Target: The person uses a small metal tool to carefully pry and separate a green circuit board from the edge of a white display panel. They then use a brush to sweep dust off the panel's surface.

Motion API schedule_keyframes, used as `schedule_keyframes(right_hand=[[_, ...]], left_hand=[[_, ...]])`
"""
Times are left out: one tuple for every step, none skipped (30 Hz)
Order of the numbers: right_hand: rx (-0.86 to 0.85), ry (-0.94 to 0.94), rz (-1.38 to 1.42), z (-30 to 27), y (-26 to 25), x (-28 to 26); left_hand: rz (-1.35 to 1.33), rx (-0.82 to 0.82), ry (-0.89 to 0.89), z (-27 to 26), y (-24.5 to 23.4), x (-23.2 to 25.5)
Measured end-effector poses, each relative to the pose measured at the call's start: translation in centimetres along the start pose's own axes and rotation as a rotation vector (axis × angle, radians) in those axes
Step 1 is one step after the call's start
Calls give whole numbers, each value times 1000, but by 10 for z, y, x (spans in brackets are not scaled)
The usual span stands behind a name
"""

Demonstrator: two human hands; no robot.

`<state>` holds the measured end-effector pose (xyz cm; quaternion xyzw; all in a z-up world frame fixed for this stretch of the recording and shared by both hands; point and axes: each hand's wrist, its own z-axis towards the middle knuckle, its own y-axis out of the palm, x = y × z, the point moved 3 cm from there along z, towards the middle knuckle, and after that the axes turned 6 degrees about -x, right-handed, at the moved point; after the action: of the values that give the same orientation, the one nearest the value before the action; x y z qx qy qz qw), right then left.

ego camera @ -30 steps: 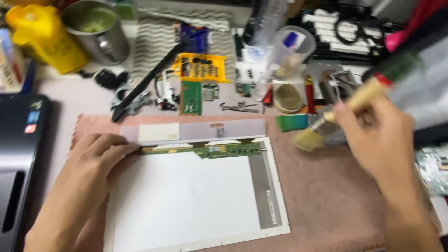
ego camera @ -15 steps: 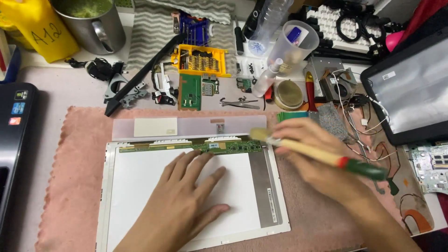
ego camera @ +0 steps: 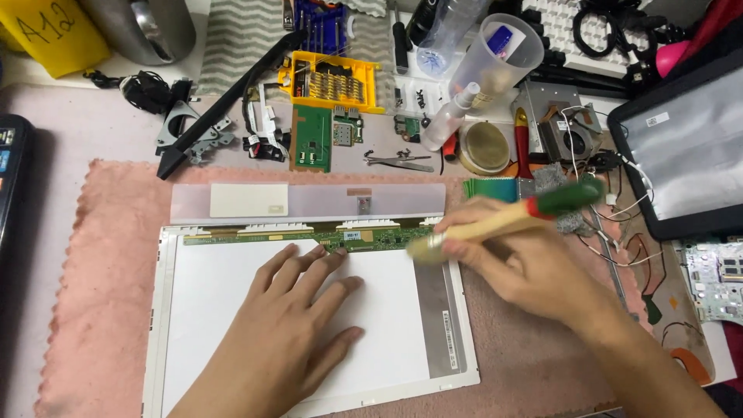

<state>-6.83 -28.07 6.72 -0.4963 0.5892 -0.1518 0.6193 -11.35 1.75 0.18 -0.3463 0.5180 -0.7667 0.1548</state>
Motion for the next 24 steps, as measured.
schedule_keyframes(right_hand=[[140,-141,18,-2,-5,-3],[141,-140,18,1,-3,-2],[45,-132,-6,4,1,-2],[-53,-125,-29,9,5,-2],[-54,-124,-29,5,5,0],[-11,-151,20,3,4,2],[32,-177,70,0,3,3],[32,-179,71,6,5,1],[90,-260,-38,11,5,-4],[148,-339,-149,14,6,-9],[148,-338,-146,12,4,-11],[51,-241,-74,13,4,-10],[-47,-143,-3,14,4,-10],[-54,-150,0,18,5,-15],[52,-321,-105,21,2,-25],[159,-494,-209,23,0,-36],[156,-503,-204,24,1,-39],[18,-283,-149,28,3,-36],[-122,-65,-95,30,6,-33],[-125,-72,-96,33,6,-34],[-22,-205,-119,35,2,-38],[82,-335,-138,36,0,-43],[80,-339,-136,36,1,-42],[-46,-228,-147,38,5,-39]], left_hand=[[-9,6,2,0,-1,0],[-10,5,4,0,1,1],[1,9,2,-1,2,1],[12,13,-1,-1,2,0],[11,13,-1,0,1,1],[10,12,0,-1,1,1],[9,11,1,-1,0,2],[11,10,0,-1,0,2],[4,16,-2,-1,0,2],[-4,22,-2,-1,0,2],[-4,20,-2,-1,0,2],[-6,22,-1,-2,0,3],[-9,25,-1,-3,0,3],[-7,24,-11,-4,-1,2],[-17,23,3,-4,-2,2],[-25,23,18,-5,-4,1],[-20,22,8,-9,-6,-1],[-66,10,24,-10,-8,-4],[-112,-2,41,-12,-10,-6],[-109,1,34,-15,-14,-9],[-133,30,0,-18,-19,-13],[-157,56,-33,-22,-24,-17],[-155,56,-37,-27,-30,-22],[-90,100,-132,-31,-36,-29]])
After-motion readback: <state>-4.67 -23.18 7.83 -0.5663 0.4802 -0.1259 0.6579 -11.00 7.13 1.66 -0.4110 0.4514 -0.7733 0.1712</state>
